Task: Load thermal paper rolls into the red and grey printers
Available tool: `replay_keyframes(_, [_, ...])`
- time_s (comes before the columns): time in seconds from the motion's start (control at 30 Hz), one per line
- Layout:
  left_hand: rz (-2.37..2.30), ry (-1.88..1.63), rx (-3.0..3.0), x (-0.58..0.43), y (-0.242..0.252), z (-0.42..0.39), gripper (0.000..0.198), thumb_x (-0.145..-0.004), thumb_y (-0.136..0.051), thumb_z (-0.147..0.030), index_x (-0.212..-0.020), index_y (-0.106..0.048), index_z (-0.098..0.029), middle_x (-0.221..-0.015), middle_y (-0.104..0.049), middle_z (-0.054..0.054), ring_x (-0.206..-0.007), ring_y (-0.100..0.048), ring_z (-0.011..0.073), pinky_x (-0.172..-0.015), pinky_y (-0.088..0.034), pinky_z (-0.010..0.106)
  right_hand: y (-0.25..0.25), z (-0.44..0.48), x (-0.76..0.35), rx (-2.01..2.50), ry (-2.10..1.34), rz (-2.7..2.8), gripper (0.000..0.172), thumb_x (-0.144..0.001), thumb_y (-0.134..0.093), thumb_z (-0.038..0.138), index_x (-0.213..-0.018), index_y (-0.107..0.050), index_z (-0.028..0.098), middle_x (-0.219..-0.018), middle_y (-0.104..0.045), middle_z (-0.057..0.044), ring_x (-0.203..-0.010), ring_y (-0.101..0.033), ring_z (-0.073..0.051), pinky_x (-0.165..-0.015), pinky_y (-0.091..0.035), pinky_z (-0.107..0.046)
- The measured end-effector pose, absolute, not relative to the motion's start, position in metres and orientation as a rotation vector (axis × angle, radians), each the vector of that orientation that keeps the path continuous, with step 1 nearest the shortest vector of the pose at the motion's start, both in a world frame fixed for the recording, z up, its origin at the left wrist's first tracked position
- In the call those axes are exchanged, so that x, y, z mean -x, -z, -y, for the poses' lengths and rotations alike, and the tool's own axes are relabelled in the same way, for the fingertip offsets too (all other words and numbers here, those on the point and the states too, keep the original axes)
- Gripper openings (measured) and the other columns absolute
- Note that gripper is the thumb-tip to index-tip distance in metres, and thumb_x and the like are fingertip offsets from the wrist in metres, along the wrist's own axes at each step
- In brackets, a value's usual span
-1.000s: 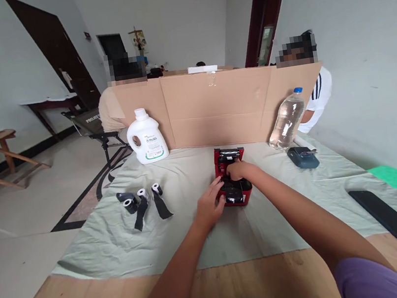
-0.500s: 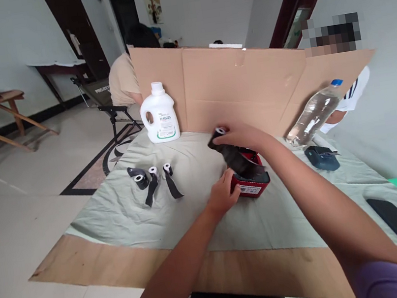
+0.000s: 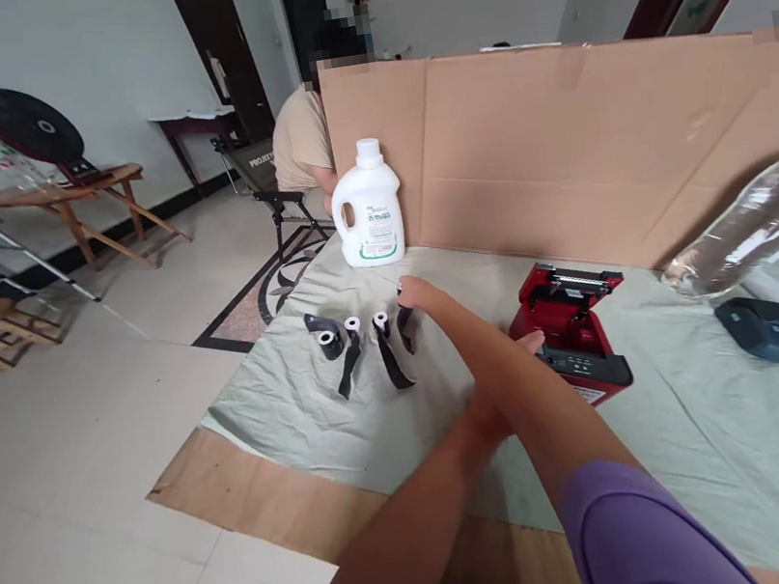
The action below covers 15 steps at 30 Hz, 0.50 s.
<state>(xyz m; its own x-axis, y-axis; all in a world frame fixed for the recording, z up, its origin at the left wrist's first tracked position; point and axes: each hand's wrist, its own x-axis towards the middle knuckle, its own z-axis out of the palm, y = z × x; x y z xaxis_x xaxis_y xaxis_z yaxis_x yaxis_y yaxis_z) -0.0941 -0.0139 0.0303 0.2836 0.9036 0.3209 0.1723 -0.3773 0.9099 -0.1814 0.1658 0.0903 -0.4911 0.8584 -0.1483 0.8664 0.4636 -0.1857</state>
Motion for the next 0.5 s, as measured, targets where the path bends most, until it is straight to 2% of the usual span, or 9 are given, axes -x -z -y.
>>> replay_keyframes(0.1, [-0.946,-1.326,-1.729,0.09,-0.023,0.013,0.068,-0.09,-0.068,-0.032,-0.151,-0.039,-0.022,-0.156,-0.043,0.009,-0.143,-0.041,0.028,-0.124,-0.03,0.037,-0.102,-0.159,0.185,-1.592,0.234,-2.727,0.049,-0.09,-0.061,0.045,-0.126,-0.06,0.012,-0.132,-0.056,-0.021,-0.117,-0.054,-0.038,-0.091,-0.047,-0.045])
replay_keyframes(0.17, [-0.929,-1.353,-1.71,0.088,-0.019,0.01,0.068,-0.091,-0.067,-0.033,-0.152,-0.038,-0.024,-0.156,-0.042,0.007,-0.143,-0.042,0.0279,-0.124,-0.032,0.039,-0.112,-0.148,0.196,-1.421,0.158,-2.899,0.053,-0.091,-0.06,0.051,-0.131,-0.06,0.015,-0.133,-0.056,-0.017,-0.123,-0.048,-0.039,-0.097,-0.042,-0.047])
replay_keyframes(0.27, [-0.838,-1.324,-1.761,0.087,-0.017,0.004,0.067,-0.093,-0.063,-0.031,-0.152,-0.036,-0.016,-0.158,-0.039,0.01,-0.145,-0.04,0.0297,-0.125,-0.03,0.04,-0.118,-0.119,0.222,-0.96,0.287,-2.973,0.042,-0.087,-0.067,0.049,-0.117,-0.068,0.02,-0.11,-0.067,-0.01,-0.115,-0.054,-0.033,-0.098,-0.039,-0.042])
replay_keyframes(0.33, [-0.819,-1.326,-1.837,0.087,-0.018,0.0,0.065,-0.094,-0.06,-0.027,-0.152,-0.037,-0.01,-0.158,-0.038,0.014,-0.145,-0.039,0.0304,-0.125,-0.031,0.039,-0.115,-0.1,0.237,-0.788,0.298,-2.913,0.024,-0.084,-0.072,0.036,-0.102,-0.072,0.02,-0.095,-0.069,-0.007,-0.105,-0.059,-0.029,-0.097,-0.038,-0.039])
replay_keyframes(0.4, [-0.865,-1.359,-1.904,0.086,-0.019,-0.002,0.062,-0.094,-0.056,-0.026,-0.152,-0.037,-0.013,-0.156,-0.04,0.013,-0.144,-0.041,0.0288,-0.123,-0.034,0.039,-0.109,-0.087,0.243,-0.773,0.277,-2.911,0.012,-0.079,-0.072,0.02,-0.091,-0.071,0.019,-0.09,-0.069,-0.006,-0.096,-0.062,-0.026,-0.095,-0.037,-0.037])
replay_keyframes(0.5, [-0.909,-1.421,-1.963,0.085,-0.016,-0.003,0.061,-0.094,-0.052,-0.027,-0.152,-0.034,-0.02,-0.155,-0.043,0.01,-0.141,-0.045,0.0245,-0.121,-0.037,0.04,-0.103,-0.081,0.227,-0.915,0.588,-3.049,0.016,-0.079,-0.067,0.013,-0.094,-0.067,0.019,-0.094,-0.069,-0.005,-0.088,-0.062,-0.02,-0.083,-0.04,-0.031])
